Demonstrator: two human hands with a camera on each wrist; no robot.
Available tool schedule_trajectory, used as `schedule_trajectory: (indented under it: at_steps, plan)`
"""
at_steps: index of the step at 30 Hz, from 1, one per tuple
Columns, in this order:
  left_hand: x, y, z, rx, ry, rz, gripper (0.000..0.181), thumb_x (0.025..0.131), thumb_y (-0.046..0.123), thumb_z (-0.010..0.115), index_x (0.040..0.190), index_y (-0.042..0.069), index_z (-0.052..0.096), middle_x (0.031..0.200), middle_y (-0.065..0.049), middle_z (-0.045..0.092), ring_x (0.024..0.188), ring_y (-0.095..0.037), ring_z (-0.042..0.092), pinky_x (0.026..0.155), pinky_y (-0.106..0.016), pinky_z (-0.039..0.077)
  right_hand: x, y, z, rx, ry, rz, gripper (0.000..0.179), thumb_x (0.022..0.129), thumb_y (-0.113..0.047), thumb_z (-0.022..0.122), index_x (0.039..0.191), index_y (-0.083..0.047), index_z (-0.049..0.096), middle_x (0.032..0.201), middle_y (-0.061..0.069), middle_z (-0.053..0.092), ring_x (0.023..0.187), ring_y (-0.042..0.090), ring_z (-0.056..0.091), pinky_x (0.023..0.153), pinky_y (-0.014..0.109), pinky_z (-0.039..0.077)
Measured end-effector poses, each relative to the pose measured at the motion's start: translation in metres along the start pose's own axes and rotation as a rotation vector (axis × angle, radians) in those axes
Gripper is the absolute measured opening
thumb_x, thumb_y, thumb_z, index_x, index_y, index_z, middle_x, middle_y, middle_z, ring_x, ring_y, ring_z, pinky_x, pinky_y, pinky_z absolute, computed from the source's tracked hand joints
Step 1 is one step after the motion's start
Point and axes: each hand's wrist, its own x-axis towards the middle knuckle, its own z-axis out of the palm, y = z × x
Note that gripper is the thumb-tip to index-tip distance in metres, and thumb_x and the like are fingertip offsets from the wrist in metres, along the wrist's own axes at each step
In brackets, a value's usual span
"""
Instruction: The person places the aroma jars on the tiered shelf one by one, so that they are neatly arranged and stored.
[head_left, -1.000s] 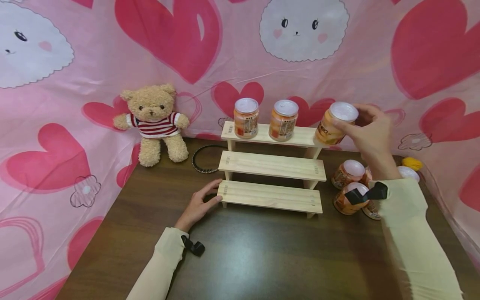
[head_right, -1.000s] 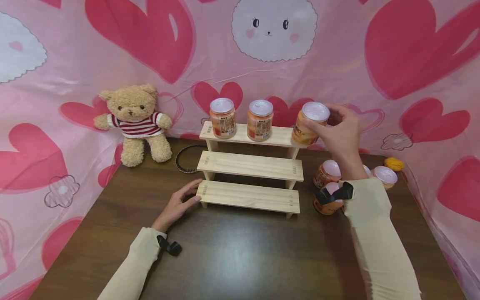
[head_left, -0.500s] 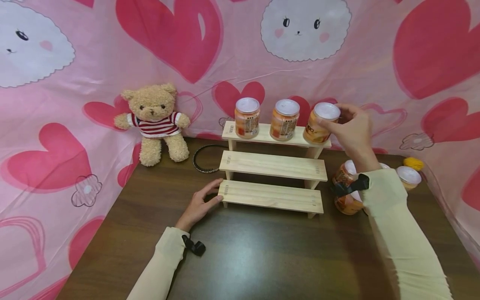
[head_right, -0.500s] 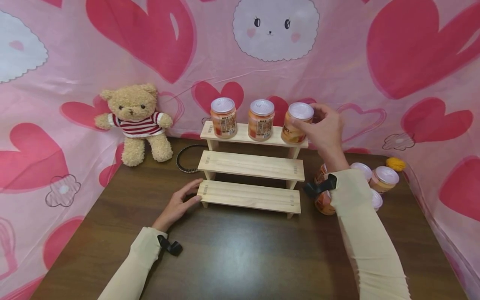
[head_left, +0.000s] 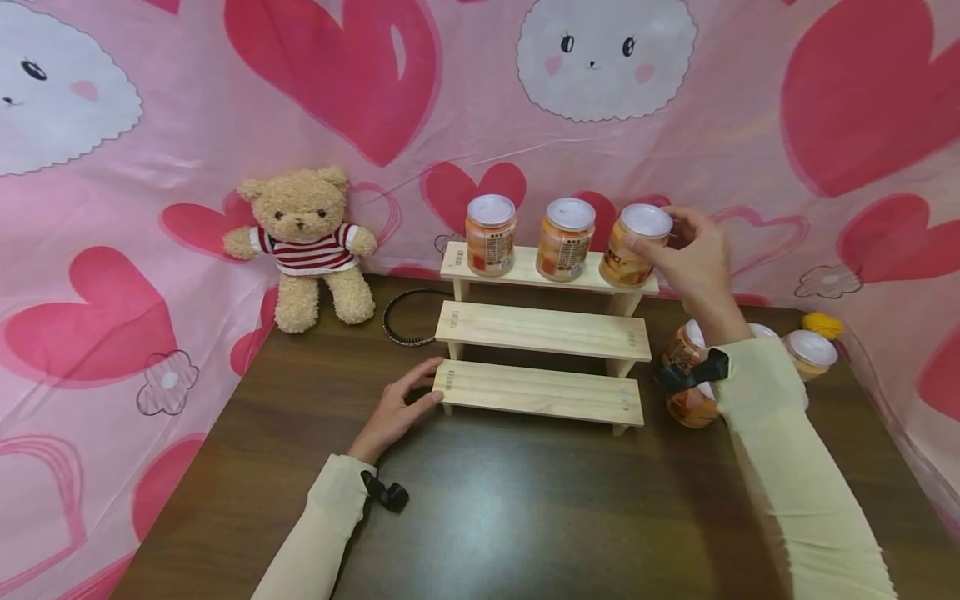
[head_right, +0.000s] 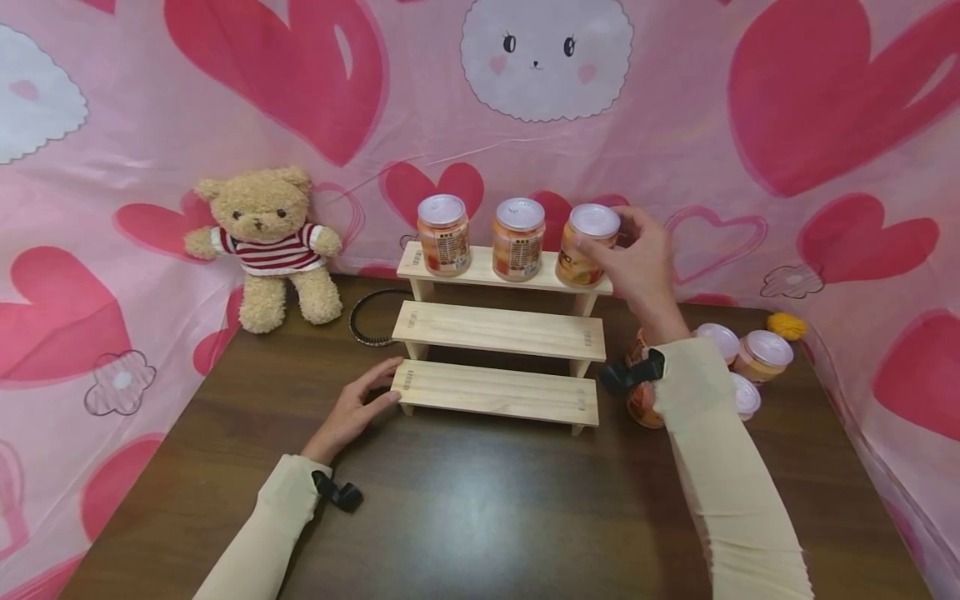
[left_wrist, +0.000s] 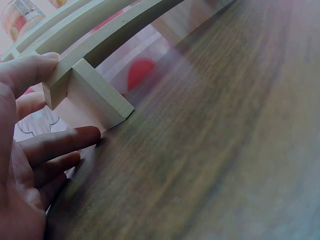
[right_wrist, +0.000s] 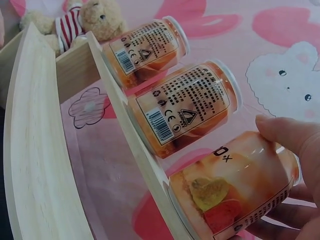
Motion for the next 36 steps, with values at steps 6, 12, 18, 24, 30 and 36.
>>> schedule_trajectory:
  at_steps: [6, 12, 18, 24, 30, 36]
  plan:
    - [0.0, -0.001, 0.0, 0.003, 0.003, 0.003, 0.054, 0.096, 0.018, 0.067, 0.148, 0.014, 0.05, 0.143, -0.011, 0.06, 0.123, -0.029, 0.061, 0.101, -0.038, 0.045, -0.002, -0.001, -0.006, -0.038, -0.048, 0.039, 0.066, 0.085, -0.033, 0.081, 0.141, -0.012, 0.052, 0.135, 0.008, 0.06, 0.11, 0.007, 0.057, 0.096, 0.019, 0.047]
    - [0.0, -0.001, 0.0, 0.001, 0.007, 0.004, 0.054, 0.096, 0.019, 0.068, 0.148, 0.016, 0.051, 0.142, -0.011, 0.061, 0.122, -0.027, 0.062, 0.099, -0.033, 0.045, -0.012, -0.004, -0.019, -0.031, -0.037, 0.02, 0.064, 0.085, -0.03, 0.08, 0.14, -0.017, 0.05, 0.13, -0.003, 0.062, 0.116, 0.008, 0.059, 0.095, 0.016, 0.049]
    - [0.0, -0.002, 0.0, 0.01, 0.006, -0.008, 0.054, 0.097, 0.021, 0.067, 0.148, 0.02, 0.051, 0.142, -0.008, 0.061, 0.122, -0.022, 0.062, 0.099, -0.027, 0.045, -0.022, -0.004, -0.036, -0.012, 0.022, -0.007, 0.057, 0.084, -0.025, 0.082, 0.135, -0.023, 0.054, 0.115, -0.019, 0.063, 0.112, 0.004, 0.06, 0.089, 0.011, 0.047]
    - [0.001, -0.003, 0.0, 0.013, 0.005, -0.013, 0.055, 0.096, 0.022, 0.068, 0.148, 0.015, 0.051, 0.14, -0.008, 0.063, 0.121, -0.019, 0.062, 0.098, -0.024, 0.044, -0.037, 0.0, -0.051, 0.067, 0.088, -0.023, 0.055, 0.083, -0.015, 0.082, 0.132, -0.018, 0.059, 0.111, -0.016, 0.067, 0.107, 0.004, 0.062, 0.082, 0.008, 0.047]
    - [0.001, -0.003, 0.001, 0.024, 0.009, -0.011, 0.054, 0.096, 0.021, 0.068, 0.148, 0.016, 0.051, 0.14, -0.008, 0.062, 0.121, -0.019, 0.063, 0.099, -0.027, 0.044, -0.053, 0.008, -0.066, 0.164, 0.161, 0.017, 0.055, 0.08, -0.008, 0.083, 0.129, -0.019, 0.062, 0.113, -0.012, 0.07, 0.108, 0.005, 0.063, 0.082, 0.008, 0.047]
    - [0.001, -0.002, 0.0, 0.026, 0.01, -0.002, 0.054, 0.096, 0.018, 0.068, 0.148, 0.015, 0.051, 0.14, -0.011, 0.063, 0.121, -0.021, 0.063, 0.1, -0.031, 0.045, -0.067, 0.025, -0.083, 0.339, 0.243, 0.021, 0.051, 0.076, 0.003, 0.083, 0.123, -0.011, 0.066, 0.108, -0.005, 0.073, 0.103, 0.008, 0.067, 0.079, 0.01, 0.049]
